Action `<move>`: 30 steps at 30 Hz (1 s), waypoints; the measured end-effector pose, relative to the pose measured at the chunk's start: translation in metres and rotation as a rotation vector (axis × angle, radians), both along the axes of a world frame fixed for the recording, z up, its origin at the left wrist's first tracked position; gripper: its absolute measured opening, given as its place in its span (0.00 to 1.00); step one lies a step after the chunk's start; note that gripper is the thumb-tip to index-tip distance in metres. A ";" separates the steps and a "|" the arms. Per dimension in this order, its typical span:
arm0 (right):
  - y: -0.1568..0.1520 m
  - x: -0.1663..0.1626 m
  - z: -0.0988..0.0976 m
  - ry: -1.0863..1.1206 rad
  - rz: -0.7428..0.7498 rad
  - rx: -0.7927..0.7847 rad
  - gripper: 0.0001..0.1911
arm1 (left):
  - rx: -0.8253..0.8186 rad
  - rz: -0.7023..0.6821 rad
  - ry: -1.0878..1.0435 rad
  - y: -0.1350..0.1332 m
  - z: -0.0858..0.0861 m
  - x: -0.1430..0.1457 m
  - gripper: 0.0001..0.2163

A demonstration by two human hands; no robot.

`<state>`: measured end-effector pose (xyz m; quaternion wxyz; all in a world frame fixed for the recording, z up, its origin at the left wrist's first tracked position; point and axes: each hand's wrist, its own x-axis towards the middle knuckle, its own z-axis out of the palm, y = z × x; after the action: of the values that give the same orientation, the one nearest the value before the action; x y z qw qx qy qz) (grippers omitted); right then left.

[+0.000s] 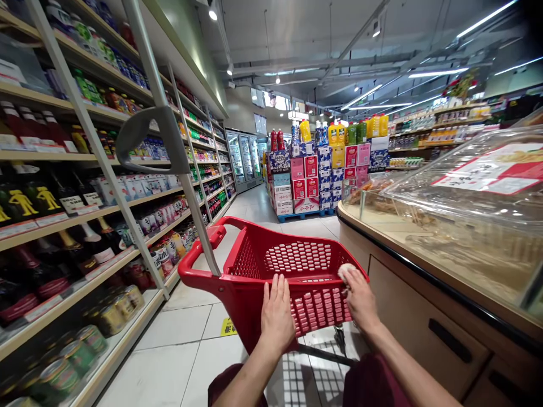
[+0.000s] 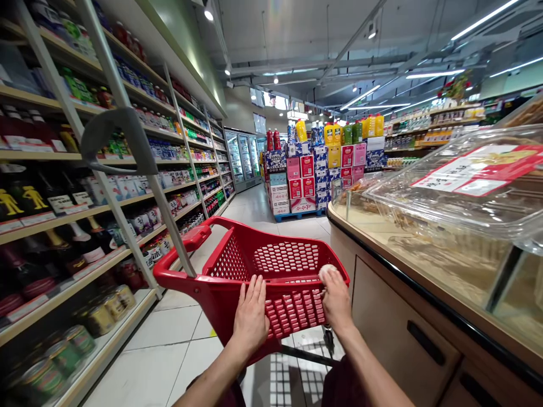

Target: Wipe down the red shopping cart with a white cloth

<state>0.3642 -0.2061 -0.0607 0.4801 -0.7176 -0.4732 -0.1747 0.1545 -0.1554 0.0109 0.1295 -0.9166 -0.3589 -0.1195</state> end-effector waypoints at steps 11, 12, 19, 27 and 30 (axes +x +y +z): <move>0.009 -0.006 0.003 0.024 0.060 0.009 0.28 | 0.065 0.075 -0.092 0.007 0.015 -0.018 0.30; 0.012 -0.013 0.005 0.028 0.087 0.011 0.29 | 0.061 0.064 -0.093 0.006 0.014 -0.017 0.29; 0.029 -0.050 0.015 -0.155 0.385 0.010 0.31 | 0.075 0.004 -0.140 0.008 0.030 -0.029 0.28; 0.042 -0.073 0.027 -0.089 0.352 0.047 0.29 | 0.093 0.057 -0.135 0.013 0.031 -0.037 0.29; 0.046 -0.090 0.031 -0.132 0.462 0.045 0.30 | 0.114 -0.067 -0.182 0.013 0.038 -0.050 0.27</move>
<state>0.2739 -0.1603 -0.0300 0.4911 -0.5666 -0.6512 -0.1171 0.1047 -0.1428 0.0489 0.1442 -0.9045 -0.3312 -0.2268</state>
